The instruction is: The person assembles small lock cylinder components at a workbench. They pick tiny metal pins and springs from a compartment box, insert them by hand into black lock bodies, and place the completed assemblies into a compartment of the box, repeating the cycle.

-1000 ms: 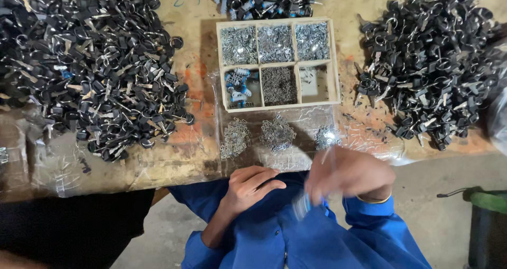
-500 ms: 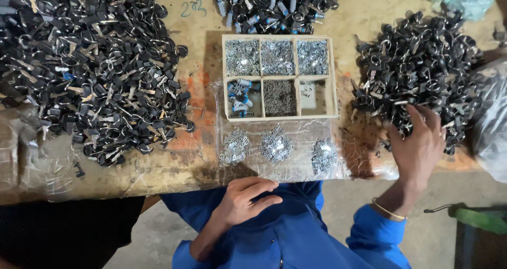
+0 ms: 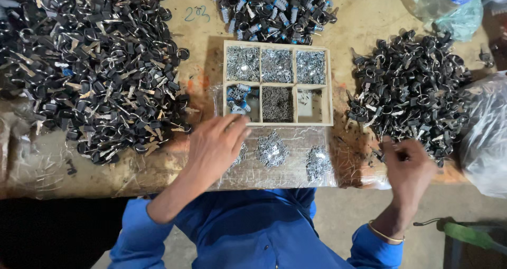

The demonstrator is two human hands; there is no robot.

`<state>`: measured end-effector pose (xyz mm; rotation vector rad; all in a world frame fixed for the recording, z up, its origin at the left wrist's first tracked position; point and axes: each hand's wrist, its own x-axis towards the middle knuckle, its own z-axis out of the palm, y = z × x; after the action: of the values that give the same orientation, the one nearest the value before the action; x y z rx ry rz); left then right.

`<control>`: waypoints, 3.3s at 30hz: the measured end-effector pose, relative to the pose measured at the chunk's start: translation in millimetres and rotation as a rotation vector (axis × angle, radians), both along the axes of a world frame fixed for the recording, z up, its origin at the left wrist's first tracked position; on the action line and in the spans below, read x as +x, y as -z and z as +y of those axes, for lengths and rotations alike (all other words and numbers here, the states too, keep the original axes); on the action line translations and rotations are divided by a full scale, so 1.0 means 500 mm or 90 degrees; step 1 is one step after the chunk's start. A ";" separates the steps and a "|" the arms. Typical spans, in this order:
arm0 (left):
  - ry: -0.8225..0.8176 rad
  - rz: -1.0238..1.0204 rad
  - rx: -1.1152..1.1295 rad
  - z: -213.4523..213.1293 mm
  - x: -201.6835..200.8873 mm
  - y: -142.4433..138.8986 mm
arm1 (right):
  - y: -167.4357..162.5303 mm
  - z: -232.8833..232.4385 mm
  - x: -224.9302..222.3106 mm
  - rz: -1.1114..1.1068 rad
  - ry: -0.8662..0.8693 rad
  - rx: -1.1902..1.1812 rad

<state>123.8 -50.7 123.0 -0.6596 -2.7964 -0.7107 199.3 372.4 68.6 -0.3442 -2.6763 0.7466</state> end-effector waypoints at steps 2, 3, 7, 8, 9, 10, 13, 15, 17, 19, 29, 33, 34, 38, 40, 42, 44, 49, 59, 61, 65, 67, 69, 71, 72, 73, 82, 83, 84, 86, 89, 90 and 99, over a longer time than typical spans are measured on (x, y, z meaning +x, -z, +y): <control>-0.009 0.015 -0.045 0.004 -0.029 -0.002 | -0.011 -0.044 -0.014 -0.053 -0.081 -0.006; -0.013 0.020 -0.068 0.008 -0.038 -0.002 | -0.014 -0.066 -0.021 -0.103 -0.116 -0.024; 0.006 -0.032 -0.153 0.032 -0.070 -0.001 | 0.001 -0.185 -0.043 -0.009 -0.216 -0.347; 0.008 -0.047 -0.197 0.037 -0.075 0.000 | 0.001 -0.204 -0.047 -0.016 -0.238 -0.289; 0.010 -0.060 -0.240 0.040 -0.081 0.000 | -0.001 -0.218 -0.053 -0.021 -0.260 -0.230; 0.010 -0.067 -0.248 0.039 -0.086 0.000 | -0.004 -0.231 -0.058 -0.027 -0.281 -0.172; 0.014 -0.073 -0.247 0.039 -0.084 0.004 | -0.023 -0.259 -0.064 0.057 -0.291 0.058; 0.011 -0.038 -0.217 0.035 -0.083 0.003 | -0.042 -0.272 -0.071 0.021 -0.266 0.037; 0.025 -0.058 -0.122 0.031 -0.074 0.004 | -0.065 -0.281 -0.068 -0.008 -0.262 -0.009; 0.045 -0.060 -0.048 0.024 -0.073 0.000 | -0.086 -0.288 -0.088 -0.012 -0.289 -0.081; 0.090 -0.196 0.380 0.019 -0.093 0.021 | -0.078 -0.366 -0.243 0.003 -0.527 0.023; 0.104 -0.265 0.532 0.020 -0.097 0.043 | -0.050 -0.382 -0.267 -0.032 -0.555 0.078; 0.093 -0.301 0.559 0.020 -0.097 0.047 | -0.046 -0.380 -0.272 -0.058 -0.549 0.088; 0.082 -0.369 0.623 0.031 -0.097 0.060 | -0.038 -0.358 -0.288 0.008 -0.540 -0.041; 0.093 -0.354 0.622 0.036 -0.099 0.062 | -0.036 -0.349 -0.296 0.020 -0.541 -0.042; 0.107 -0.332 0.608 0.039 -0.103 0.064 | -0.034 -0.346 -0.301 0.007 -0.523 -0.042; 0.098 -0.317 0.592 0.039 -0.108 0.064 | -0.034 -0.347 -0.304 0.003 -0.522 -0.044; 0.036 -0.310 0.568 0.047 -0.117 0.070 | -0.040 -0.348 -0.308 0.025 -0.552 -0.034; 0.013 -0.304 0.582 0.054 -0.124 0.082 | -0.021 -0.350 -0.304 -0.018 -0.508 -0.491; 0.013 -0.298 0.573 0.055 -0.124 0.086 | -0.012 -0.355 -0.300 -0.039 -0.530 -0.608; 0.007 -0.293 0.545 0.055 -0.127 0.095 | -0.008 -0.361 -0.296 -0.019 -0.521 -0.497; 0.010 -0.285 0.533 0.055 -0.128 0.099 | -0.013 -0.364 -0.294 0.005 -0.515 -0.437; 0.018 -0.273 0.533 0.055 -0.130 0.100 | -0.019 -0.369 -0.292 0.025 -0.504 -0.394; 0.025 -0.257 0.524 0.054 -0.130 0.103 | -0.026 -0.374 -0.290 0.040 -0.497 -0.351; 0.027 -0.248 0.520 0.053 -0.130 0.103 | -0.030 -0.376 -0.289 0.047 -0.496 -0.330; 0.023 -0.247 0.516 0.052 -0.129 0.103 | -0.032 -0.376 -0.288 0.052 -0.496 -0.310; 0.011 -0.268 0.514 0.051 -0.131 0.101 | -0.007 -0.357 -0.301 0.008 -0.493 -0.589; 0.015 -0.274 0.521 0.051 -0.132 0.100 | -0.002 -0.357 -0.301 -0.023 -0.501 -0.601; 0.018 -0.279 0.528 0.051 -0.133 0.100 | 0.004 -0.356 -0.301 -0.053 -0.511 -0.612; 0.022 -0.276 0.526 0.050 -0.132 0.099 | 0.010 -0.359 -0.299 -0.083 -0.519 -0.601; 0.028 -0.273 0.517 0.048 -0.134 0.096 | 0.008 -0.366 -0.297 -0.079 -0.514 -0.562; 0.028 -0.272 0.514 0.049 -0.132 0.097 | 0.005 -0.369 -0.295 -0.080 -0.510 -0.570; 0.045 -0.254 0.504 0.051 -0.131 0.099 | -0.021 -0.353 -0.288 0.082 -0.539 -0.252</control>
<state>58.2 -25.1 73.3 -0.4833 -2.4472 -1.9839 55.2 195.9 79.3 0.7770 -2.4765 1.4678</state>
